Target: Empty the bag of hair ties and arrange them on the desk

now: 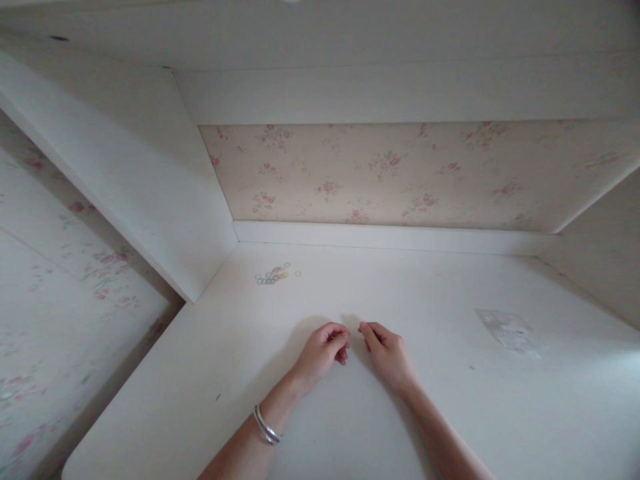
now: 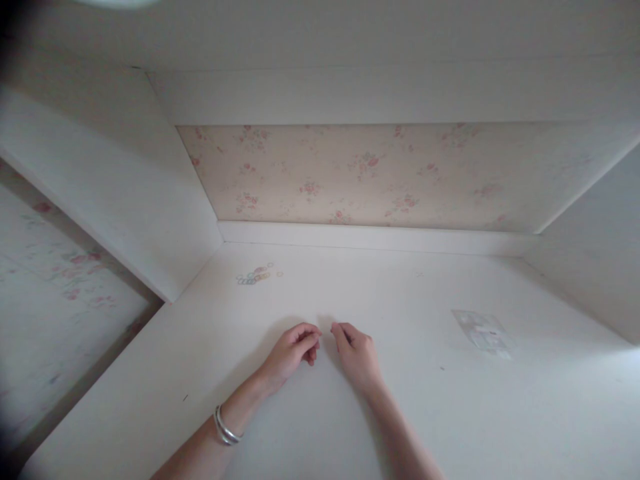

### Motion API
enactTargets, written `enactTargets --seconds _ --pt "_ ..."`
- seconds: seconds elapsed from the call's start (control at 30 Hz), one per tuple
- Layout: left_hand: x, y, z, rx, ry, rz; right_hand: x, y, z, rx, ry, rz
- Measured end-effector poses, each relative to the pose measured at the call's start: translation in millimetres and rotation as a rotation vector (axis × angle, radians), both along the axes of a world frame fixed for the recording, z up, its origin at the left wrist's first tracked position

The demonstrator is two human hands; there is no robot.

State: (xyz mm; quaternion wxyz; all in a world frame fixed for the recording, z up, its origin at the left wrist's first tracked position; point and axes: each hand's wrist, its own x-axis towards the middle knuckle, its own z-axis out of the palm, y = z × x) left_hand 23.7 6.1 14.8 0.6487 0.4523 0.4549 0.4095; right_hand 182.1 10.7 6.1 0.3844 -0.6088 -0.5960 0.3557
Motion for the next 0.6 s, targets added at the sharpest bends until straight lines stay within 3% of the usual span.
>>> enactTargets --seconds 0.2,0.4,0.5,0.6 --pt "-11.7 2.7 3.6 0.091 0.245 0.137 2.5 1.0 0.4 -0.018 0.01 0.009" --pt "-66.2 64.2 11.7 0.515 0.926 0.39 3.2 1.0 0.1 0.003 -0.013 0.041" --pt "-87.0 96.4 14.2 0.411 1.291 0.573 4.1 1.3 -0.7 0.017 -0.028 0.046" --pt "-98.4 118.2 10.1 0.308 1.494 0.628 5.4 1.6 -1.6 0.018 -0.035 0.042"
